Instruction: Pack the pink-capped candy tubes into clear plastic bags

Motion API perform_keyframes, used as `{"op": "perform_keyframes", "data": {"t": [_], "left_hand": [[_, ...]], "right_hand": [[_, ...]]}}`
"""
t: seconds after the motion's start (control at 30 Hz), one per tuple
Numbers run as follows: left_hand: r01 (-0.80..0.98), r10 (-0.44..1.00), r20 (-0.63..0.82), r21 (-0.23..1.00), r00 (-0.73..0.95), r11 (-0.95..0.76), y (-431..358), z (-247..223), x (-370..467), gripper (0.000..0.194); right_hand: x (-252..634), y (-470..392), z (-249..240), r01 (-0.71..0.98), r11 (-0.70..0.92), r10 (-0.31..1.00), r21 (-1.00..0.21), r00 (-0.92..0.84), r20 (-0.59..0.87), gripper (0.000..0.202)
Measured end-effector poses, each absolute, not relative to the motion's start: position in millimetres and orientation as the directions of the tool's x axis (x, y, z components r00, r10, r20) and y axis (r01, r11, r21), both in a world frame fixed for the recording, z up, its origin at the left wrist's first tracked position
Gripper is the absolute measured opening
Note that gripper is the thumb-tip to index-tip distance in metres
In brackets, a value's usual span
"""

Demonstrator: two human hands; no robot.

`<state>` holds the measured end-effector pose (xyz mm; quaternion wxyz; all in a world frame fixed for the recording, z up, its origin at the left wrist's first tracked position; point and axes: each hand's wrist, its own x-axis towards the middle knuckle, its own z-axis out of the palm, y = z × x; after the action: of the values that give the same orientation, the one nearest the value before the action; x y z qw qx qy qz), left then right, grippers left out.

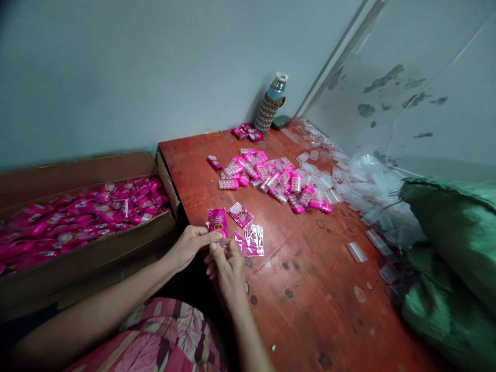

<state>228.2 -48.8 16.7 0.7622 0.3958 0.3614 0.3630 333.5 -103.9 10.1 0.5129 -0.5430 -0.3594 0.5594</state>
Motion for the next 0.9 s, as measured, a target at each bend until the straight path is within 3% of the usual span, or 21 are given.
{"op": "perform_keyframes", "data": {"t": [0.1, 0.27, 0.47, 0.67, 0.77, 0.83, 0.9], "left_hand": [[-0.354, 0.846, -0.308, 0.806, 0.434, 0.475, -50, 14, 231, 0.034], [-0.459, 0.850, -0.387, 0.720, 0.357, 0.520, -48, 15, 230, 0.030], [-0.444, 0.822, -0.320, 0.719, 0.471, 0.535, -63, 13, 235, 0.030], [-0.423, 0.786, -0.263, 0.724, 0.560, 0.544, -64, 26, 218, 0.027], [-0.537, 0.926, -0.264, 0.758, 0.268, 0.372, -53, 34, 187, 0.021], [-0.571, 0.964, -0.265, 0.789, 0.017, 0.226, -42, 33, 164, 0.036], [-0.485, 0.958, -0.274, 0.852, -0.089, 0.199, -32, 29, 148, 0.057]], "right_hand": [[333, -105, 10, -0.166, -0.185, 0.970, -0.969, 0.127, -0.207, 0.019], [337, -112, 12, -0.378, -0.182, 0.972, -0.908, 0.074, -0.225, 0.026], [344, -102, 9, -0.501, -0.158, 0.968, -0.851, 0.092, -0.234, 0.025], [339, -90, 11, -0.461, -0.225, 0.961, -0.858, 0.040, -0.273, 0.028], [344, -86, 19, -0.415, -0.219, 0.971, -0.883, -0.001, -0.240, 0.028], [359, -81, 25, -0.344, -0.172, 0.978, -0.923, 0.054, -0.202, 0.025], [384, -73, 29, -0.190, -0.074, 0.973, -0.979, 0.201, -0.113, 0.021]]}}
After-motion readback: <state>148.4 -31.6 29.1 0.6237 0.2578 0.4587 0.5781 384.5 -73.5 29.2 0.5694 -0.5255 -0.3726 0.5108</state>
